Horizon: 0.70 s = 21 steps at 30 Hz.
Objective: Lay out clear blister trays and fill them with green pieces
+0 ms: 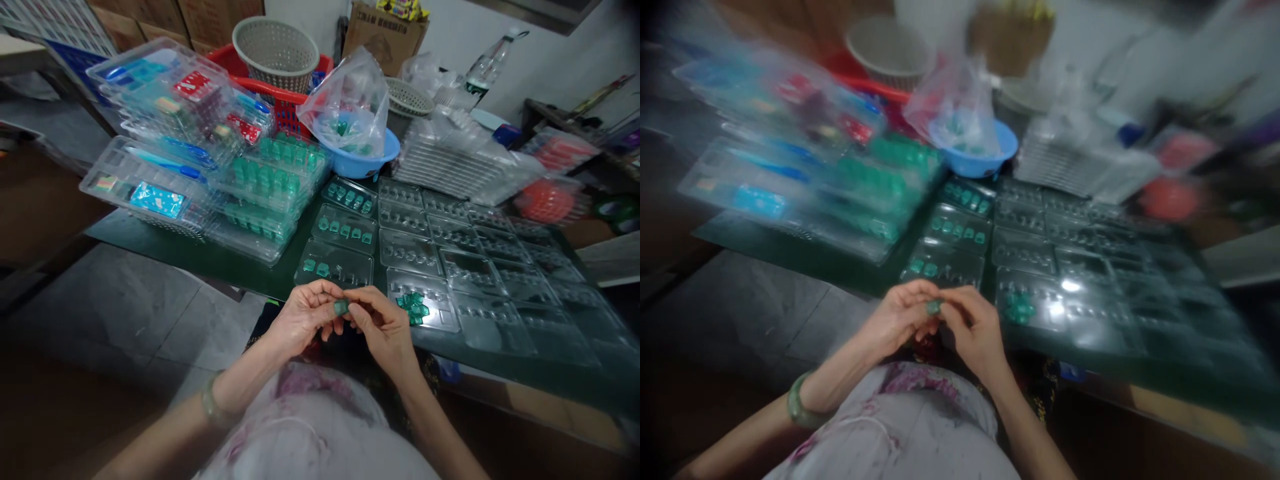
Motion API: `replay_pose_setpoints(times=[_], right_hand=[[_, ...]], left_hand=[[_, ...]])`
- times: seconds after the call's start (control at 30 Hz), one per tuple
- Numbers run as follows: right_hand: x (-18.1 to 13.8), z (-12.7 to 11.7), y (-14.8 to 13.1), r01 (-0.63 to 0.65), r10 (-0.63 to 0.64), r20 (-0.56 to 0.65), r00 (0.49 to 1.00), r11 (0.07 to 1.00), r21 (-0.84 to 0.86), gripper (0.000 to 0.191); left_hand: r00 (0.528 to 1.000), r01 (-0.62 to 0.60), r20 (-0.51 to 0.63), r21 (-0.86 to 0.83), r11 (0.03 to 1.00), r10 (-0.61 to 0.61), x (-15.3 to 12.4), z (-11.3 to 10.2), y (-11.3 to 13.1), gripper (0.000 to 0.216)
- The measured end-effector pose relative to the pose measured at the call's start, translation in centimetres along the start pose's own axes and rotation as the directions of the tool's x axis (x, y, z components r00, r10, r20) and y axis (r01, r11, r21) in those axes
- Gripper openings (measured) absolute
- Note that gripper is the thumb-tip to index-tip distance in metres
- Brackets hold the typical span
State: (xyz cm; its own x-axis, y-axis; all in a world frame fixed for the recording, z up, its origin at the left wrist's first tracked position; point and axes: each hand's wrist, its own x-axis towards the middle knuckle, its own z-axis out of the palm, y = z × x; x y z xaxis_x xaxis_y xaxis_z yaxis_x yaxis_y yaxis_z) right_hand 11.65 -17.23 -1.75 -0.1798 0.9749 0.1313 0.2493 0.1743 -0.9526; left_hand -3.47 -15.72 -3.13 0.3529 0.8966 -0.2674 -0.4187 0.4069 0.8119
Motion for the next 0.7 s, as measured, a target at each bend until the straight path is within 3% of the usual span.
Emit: replay_pose_setpoints(times=[0.1, 0.27, 0.37, 0.5, 0.6, 0.7], right_hand=[[0.1, -0.3, 0.2, -0.037, 0.033, 0.084, 0.996, 0.999, 0.040, 0.016], [0.2, 0.0, 0.3, -0.113, 0.108, 0.085, 0.990, 0.992, 0.048, 0.014], [0.7, -0.1, 0.2, -0.099, 0.098, 0.061, 0.993, 0.995, 0.003, 0.015], [2.9, -0.2, 0.4, 0.038, -0.054, -0.048, 0.997, 0.960, -0.278, 0.016], [4.9, 0.4, 1.1, 0.116, -0.136, 0.002, 0.991, 0.835, -0.538, 0.018], [6.1, 1.1, 1.6, 0.121, -0.120, 0.054, 0.991, 0.665, -0.737, 0.018]], left_hand=[[0.999, 0.036, -0.015, 0.047, 0.998, -0.035, 0.1, -0.3, -0.1, 0.018], [0.994, 0.065, -0.091, 0.098, 0.993, -0.056, 0.2, -0.6, -0.4, 0.019], [0.996, 0.071, -0.056, 0.111, 0.991, -0.065, -0.1, -0.7, 0.2, 0.021], [0.997, 0.031, -0.073, 0.132, 0.991, -0.021, -0.9, -1.5, 1.0, 0.022], [0.988, -0.034, -0.143, 0.168, 0.985, 0.059, -1.3, -2.6, 1.0, 0.019], [0.977, -0.070, -0.179, 0.222, 0.973, 0.111, -1.5, -3.3, 0.5, 0.018]])
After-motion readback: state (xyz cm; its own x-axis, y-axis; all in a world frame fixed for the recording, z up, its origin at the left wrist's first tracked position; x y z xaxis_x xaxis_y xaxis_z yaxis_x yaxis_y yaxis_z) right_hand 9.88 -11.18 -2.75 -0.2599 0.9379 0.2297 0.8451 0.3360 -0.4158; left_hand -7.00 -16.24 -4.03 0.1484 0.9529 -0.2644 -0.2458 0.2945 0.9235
